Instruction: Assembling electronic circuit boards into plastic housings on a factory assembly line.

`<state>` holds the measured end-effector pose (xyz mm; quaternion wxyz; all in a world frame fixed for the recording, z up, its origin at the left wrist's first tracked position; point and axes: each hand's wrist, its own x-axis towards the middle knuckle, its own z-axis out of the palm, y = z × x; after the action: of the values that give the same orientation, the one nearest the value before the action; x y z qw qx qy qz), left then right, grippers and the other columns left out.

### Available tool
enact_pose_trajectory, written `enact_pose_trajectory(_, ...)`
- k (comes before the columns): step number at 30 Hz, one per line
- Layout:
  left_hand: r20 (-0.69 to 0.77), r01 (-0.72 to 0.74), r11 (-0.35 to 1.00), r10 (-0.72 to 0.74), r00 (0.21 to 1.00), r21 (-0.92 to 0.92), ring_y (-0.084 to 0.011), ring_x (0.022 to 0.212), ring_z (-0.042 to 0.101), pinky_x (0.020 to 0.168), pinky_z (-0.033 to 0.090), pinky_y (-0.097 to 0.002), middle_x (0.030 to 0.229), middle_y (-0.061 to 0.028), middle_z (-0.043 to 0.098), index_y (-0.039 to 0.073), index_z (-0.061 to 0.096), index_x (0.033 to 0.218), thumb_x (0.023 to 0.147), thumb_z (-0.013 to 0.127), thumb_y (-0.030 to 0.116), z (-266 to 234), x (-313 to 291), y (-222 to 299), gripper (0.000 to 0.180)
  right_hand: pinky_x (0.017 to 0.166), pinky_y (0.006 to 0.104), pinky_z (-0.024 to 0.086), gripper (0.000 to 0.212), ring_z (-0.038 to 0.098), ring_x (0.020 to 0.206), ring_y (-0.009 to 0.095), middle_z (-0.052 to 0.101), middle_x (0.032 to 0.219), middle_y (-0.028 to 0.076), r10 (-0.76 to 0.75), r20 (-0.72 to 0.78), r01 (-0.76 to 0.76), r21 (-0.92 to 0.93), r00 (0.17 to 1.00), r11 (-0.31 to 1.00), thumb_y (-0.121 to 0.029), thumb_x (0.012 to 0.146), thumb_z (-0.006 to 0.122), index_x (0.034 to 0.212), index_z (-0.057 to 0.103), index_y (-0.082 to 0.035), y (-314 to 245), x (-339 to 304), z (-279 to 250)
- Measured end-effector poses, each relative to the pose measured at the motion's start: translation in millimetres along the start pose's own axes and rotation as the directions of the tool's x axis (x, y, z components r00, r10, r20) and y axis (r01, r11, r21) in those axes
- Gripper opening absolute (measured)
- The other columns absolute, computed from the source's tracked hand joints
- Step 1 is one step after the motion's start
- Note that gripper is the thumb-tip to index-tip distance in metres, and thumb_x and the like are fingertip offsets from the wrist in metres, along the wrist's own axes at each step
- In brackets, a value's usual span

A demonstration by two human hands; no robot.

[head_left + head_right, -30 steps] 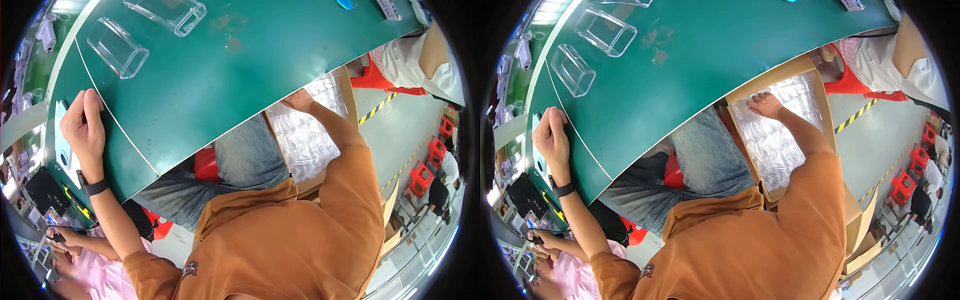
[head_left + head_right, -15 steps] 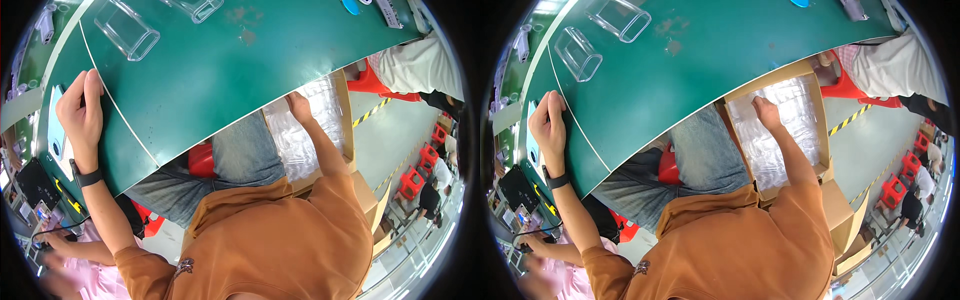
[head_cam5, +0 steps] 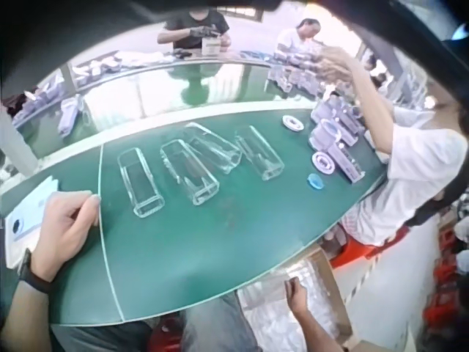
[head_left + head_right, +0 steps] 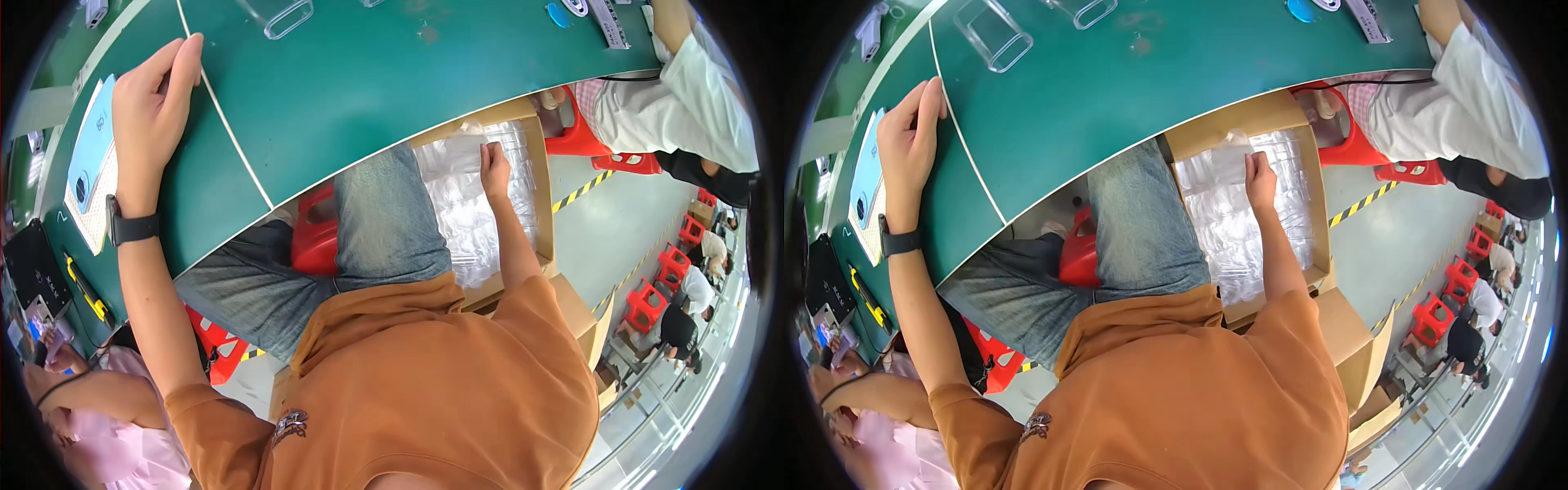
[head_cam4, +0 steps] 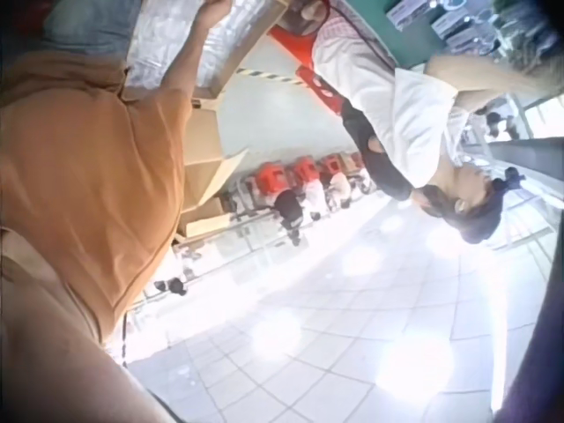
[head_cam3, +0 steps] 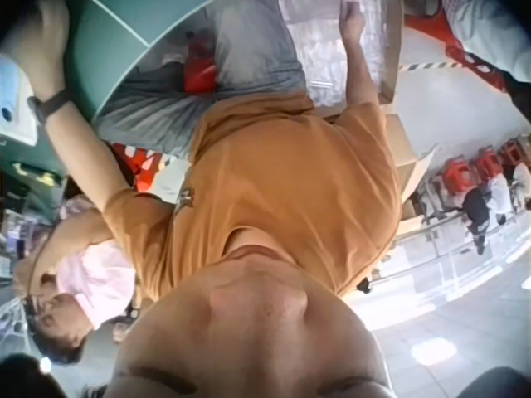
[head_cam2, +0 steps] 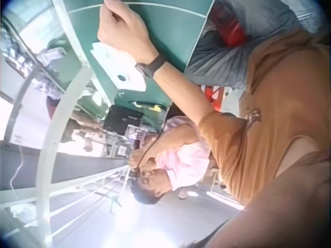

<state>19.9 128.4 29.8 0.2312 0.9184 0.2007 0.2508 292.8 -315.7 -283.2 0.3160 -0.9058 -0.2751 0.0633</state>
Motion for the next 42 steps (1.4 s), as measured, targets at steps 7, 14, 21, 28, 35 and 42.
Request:
enact_pose_trajectory(7, 0.008, -0.004, 1.0, 0.004, 1.0, -0.025, -0.0113, 0.053, 0.038, 0.05, 0.031, -0.0276, 0.06, -0.0039, 0.048, -0.001, 0.059, 0.079, 0.101, 0.061, 0.025, -1.8, 0.8, -3.2, 0.034, 0.057, 0.0382, 0.044, 0.021, 0.05, 0.056, 0.024, 0.053, 0.063, 0.013, 0.1, 0.027, -0.103, 0.104, 0.995, 0.989, -0.019, 0.102, 0.061, 0.09, 0.054, -0.003, 8.4, -17.3, 0.6)
enact_pose_trajectory(14, -0.012, -0.016, 0.999, 0.015, 1.0, -0.049, -0.0115, 0.052, 0.04, 0.051, 0.033, -0.027, 0.06, -0.0043, 0.05, -0.002, 0.06, 0.079, 0.101, 0.06, 0.027, -0.1, -2.2, -6.4, 0.036, 0.06, 0.0364, 0.045, 0.024, 0.049, 0.059, 0.023, 0.054, 0.066, 0.016, 0.111, 0.011, -0.112, 0.119, 0.994, 0.987, -0.022, 0.102, 0.06, 0.091, 0.055, -0.001, 4.2, -23.9, -5.3)
enact_pose_trajectory(21, -0.03, -0.057, 0.996, 0.056, 0.998, -0.066, -0.0117, 0.054, 0.04, 0.052, 0.033, -0.028, 0.061, -0.0042, 0.048, -0.001, 0.058, 0.078, 0.102, 0.059, 0.028, 2.8, -5.2, -7.7, 0.037, 0.056, 0.0368, 0.039, 0.039, 0.037, 0.059, 0.017, 0.046, 0.061, 0.013, 0.172, -0.013, -0.17, 0.06, 0.985, 0.984, -0.027, 0.1, 0.063, 0.075, 0.054, 0.001, 3.8, -24.5, -11.0)
enact_pose_trajectory(28, -0.02, -0.022, 0.996, 0.02, 1.0, -0.086, -0.009, 0.057, 0.037, 0.052, 0.031, -0.0279, 0.062, -0.0026, 0.044, -0.001, 0.055, 0.077, 0.103, 0.058, 0.026, 2.8, -1.9, -7.1, 0.037, 0.054, 0.0342, 0.037, 0.039, 0.038, 0.058, 0.012, 0.044, 0.058, 0.007, 0.207, -0.112, -0.195, 0.107, 0.972, 0.975, -0.025, 0.097, 0.068, 0.071, 0.055, 0.002, -4.9, -34.0, -11.3)
enact_pose_trajectory(35, -0.01, -0.025, 0.993, 0.024, 1.0, -0.113, -0.0097, 0.059, 0.041, 0.054, 0.033, -0.0266, 0.064, -0.0031, 0.049, -0.002, 0.056, 0.079, 0.103, 0.057, 0.026, 1.1, -0.7, -7.9, 0.037, 0.054, 0.0343, 0.037, 0.041, 0.037, 0.058, 0.012, 0.043, 0.057, 0.007, 0.158, -0.026, -0.154, 0.108, 0.987, 0.982, -0.024, 0.098, 0.067, 0.069, 0.052, 0.002, 3.5, -15.0, -4.3)
enact_pose_trajectory(42, 0.005, 0.004, 0.997, -0.004, 1.0, -0.082, -0.0085, 0.057, 0.037, 0.052, 0.03, -0.0273, 0.062, -0.0022, 0.046, -0.002, 0.056, 0.078, 0.103, 0.057, 0.026, 2.0, -1.4, -8.1, 0.038, 0.05, 0.0281, 0.029, 0.043, 0.033, 0.057, 0.006, 0.041, 0.058, -0.004, 0.21, -0.021, -0.195, 0.287, 0.978, 0.938, -0.023, 0.099, 0.067, 0.065, 0.051, -0.002, -6.2, -29.8, -1.9)
